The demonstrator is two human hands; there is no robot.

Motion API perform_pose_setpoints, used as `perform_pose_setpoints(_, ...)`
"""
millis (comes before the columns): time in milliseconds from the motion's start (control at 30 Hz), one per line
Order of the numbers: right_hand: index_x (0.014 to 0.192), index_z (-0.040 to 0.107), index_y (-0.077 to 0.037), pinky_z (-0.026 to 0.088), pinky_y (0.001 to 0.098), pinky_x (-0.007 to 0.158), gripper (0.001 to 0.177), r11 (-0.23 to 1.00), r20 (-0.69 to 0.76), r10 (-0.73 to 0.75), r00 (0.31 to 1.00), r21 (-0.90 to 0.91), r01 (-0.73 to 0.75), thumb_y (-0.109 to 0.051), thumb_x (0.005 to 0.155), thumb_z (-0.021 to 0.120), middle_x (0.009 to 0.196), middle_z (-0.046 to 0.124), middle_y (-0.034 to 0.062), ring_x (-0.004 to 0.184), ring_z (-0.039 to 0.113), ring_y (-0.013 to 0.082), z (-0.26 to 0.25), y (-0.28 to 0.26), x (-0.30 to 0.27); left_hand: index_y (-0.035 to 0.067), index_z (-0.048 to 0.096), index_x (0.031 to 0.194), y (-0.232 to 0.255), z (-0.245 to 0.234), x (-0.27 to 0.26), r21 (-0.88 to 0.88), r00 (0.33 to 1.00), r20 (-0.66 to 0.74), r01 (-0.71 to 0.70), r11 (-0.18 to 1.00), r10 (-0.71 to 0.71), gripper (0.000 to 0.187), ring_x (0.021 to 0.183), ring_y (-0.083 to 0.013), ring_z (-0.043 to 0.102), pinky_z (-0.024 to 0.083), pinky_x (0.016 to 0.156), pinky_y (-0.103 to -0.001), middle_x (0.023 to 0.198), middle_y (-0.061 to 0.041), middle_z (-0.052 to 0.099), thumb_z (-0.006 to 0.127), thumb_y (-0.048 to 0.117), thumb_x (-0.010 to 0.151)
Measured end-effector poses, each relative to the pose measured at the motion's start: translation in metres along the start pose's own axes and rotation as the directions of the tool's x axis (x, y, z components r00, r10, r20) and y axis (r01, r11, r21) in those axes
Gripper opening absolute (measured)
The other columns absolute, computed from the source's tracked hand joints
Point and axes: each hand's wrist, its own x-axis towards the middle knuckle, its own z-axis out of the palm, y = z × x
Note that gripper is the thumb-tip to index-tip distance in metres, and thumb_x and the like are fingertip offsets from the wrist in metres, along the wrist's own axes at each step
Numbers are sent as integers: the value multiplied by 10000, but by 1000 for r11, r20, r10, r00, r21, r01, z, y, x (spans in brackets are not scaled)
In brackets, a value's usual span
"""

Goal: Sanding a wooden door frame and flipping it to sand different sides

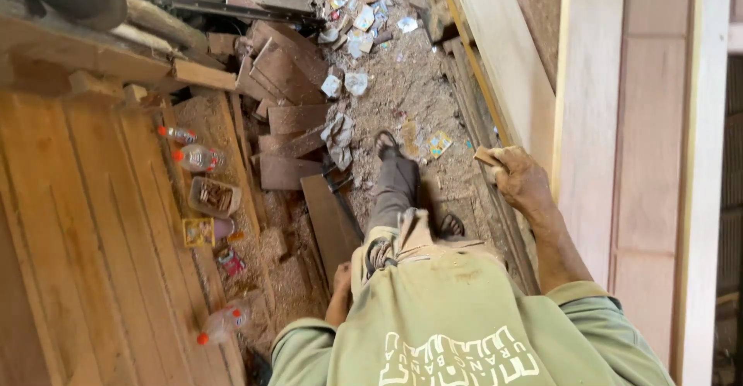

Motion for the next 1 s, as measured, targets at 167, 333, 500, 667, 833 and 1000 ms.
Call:
perform_pose_setpoints(167,1250,722,-178,528,507,1031,353,999,9,3,1000,34,-3,-190,906,643,1179,699,114,1161,668,372,24,-10,128,111,808,1031,76,-47,94,-23,1000,-8,-29,999,29,540,1152,-407,671,491,1002,-515,1105,-188,765,596,594,911)
perform_pose_setpoints(333,1140,746,-11,511,608,1015,301,993,62,74,995,-95,-68,-171,905,646,1084,708,306,1083,662,527,36,-37,255,195,717,1134,197,-116,196,-183,988,-50,-155,971,148,479,1087,-302,696,506,980,-411,1119,-101,743,718,614,903)
perform_pose_setpoints(500,1158,750,-185,546,502,975,305,960,12,-2,1000,-279,5,-309,897,654,1124,686,131,1076,680,403,43,12,395,207,642,1316,367,-212,232,-119,968,-236,-112,987,81,539,826,-236,770,603,796,-408,1052,-110,759,668,598,947)
perform_pose_setpoints(667,1158,759,-146,537,527,966,286,919,-12,-52,999,-393,43,-258,909,673,1119,707,180,1082,675,436,15,41,547,221,645,1347,517,-297,235,-213,902,-405,-250,945,147,443,853,-260,762,602,763,-381,1084,-161,746,687,478,988)
perform_pose_setpoints(833,1271,816,-56,522,270,472,336,879,-129,-358,925,-382,286,87,1064,595,1001,679,166,749,617,219,-41,7,721,139,476,1475,602,-308,214,-304,979,-196,-13,952,-49,537,1138,-262,653,568,953,-397,1439,-154,542,453,446,1035)
perform_pose_setpoints(1000,1264,842,-82,504,470,852,394,804,-98,-467,879,-461,376,-76,906,677,1091,703,189,987,637,390,-48,45,907,179,652,1248,487,-219,279,-23,971,-187,149,989,-150,649,1233,-354,627,465,1010,-457,1303,-151,691,545,694,869)
